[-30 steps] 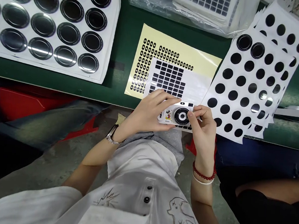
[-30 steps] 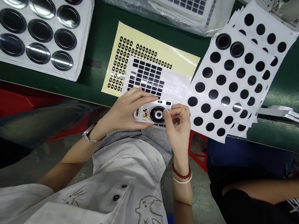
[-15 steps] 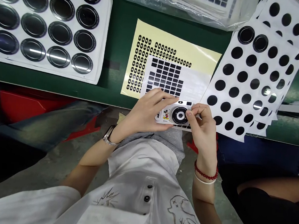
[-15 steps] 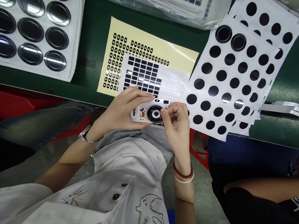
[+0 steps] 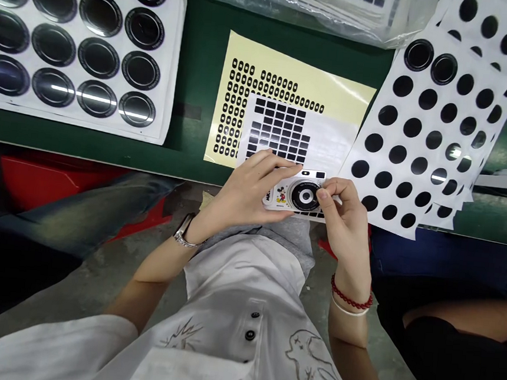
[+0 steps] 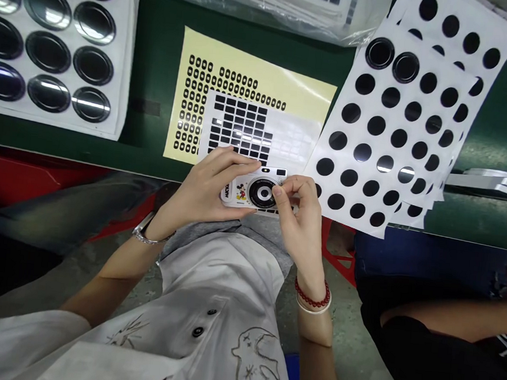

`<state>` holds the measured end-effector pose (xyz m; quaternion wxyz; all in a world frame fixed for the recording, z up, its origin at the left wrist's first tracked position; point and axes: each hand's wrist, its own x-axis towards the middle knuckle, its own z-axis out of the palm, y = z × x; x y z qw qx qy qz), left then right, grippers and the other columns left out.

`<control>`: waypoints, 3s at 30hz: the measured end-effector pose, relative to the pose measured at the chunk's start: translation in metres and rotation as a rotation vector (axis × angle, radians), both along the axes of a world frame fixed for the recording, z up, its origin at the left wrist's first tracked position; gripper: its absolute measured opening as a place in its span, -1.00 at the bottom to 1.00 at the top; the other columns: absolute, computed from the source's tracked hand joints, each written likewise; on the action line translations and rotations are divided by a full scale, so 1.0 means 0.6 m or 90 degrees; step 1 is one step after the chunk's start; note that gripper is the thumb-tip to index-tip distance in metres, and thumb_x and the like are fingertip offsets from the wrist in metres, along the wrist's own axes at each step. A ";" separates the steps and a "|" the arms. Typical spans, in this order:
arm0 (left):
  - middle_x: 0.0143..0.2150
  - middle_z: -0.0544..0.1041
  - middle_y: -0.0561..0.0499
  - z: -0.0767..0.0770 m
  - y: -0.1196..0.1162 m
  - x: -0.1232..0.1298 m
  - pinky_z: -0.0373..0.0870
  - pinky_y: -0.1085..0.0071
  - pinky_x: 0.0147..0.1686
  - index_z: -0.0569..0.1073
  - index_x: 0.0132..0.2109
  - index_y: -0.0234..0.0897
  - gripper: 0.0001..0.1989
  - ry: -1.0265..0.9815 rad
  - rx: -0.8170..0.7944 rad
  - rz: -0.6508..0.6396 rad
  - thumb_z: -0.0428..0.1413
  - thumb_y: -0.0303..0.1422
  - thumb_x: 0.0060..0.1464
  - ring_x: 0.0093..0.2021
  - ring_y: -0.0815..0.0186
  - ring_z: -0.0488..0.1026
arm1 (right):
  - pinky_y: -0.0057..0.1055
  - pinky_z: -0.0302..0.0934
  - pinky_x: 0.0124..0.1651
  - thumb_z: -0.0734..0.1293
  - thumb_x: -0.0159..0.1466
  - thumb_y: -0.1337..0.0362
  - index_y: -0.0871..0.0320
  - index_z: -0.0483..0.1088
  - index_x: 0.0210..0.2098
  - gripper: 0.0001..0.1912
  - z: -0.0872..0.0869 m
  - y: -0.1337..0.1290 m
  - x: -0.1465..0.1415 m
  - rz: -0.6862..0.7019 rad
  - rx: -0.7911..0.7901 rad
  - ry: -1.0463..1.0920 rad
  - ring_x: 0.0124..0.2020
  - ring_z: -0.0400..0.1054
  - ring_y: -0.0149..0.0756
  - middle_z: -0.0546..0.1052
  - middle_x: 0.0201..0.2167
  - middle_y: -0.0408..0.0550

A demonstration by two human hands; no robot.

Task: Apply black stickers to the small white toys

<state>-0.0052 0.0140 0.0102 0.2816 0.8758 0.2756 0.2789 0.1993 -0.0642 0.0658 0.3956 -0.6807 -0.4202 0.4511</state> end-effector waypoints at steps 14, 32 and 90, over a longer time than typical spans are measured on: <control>0.18 0.53 -0.16 -0.004 -0.002 0.001 0.42 -0.06 0.25 0.28 0.38 -0.18 -0.29 -0.014 0.000 0.010 0.35 -0.14 0.21 0.14 0.02 0.48 | -0.33 0.31 -0.21 0.40 0.44 0.10 0.05 0.42 -0.32 -0.76 0.004 0.010 0.005 0.018 0.006 -0.030 -0.16 0.34 -0.29 0.39 -0.14 -0.07; 0.17 0.53 -0.15 -0.007 -0.002 0.002 0.45 -0.02 0.18 0.28 0.37 -0.19 -0.29 -0.027 0.015 0.009 0.35 -0.13 0.21 0.11 0.04 0.48 | -0.36 0.36 -0.22 0.44 0.38 0.18 0.06 0.40 -0.33 -0.80 -0.001 0.011 -0.001 -0.026 0.019 -0.049 -0.10 0.40 -0.27 0.44 -0.17 -0.07; 0.19 0.54 -0.19 -0.004 -0.007 0.003 0.45 -0.12 0.24 0.27 0.38 -0.18 -0.30 -0.025 0.011 0.016 0.33 -0.17 0.22 0.16 0.00 0.49 | -0.20 0.28 0.15 0.34 0.48 -0.01 0.05 0.42 -0.21 -0.73 -0.010 -0.020 -0.014 -0.083 0.004 0.024 0.02 0.37 -0.19 0.42 -0.05 -0.02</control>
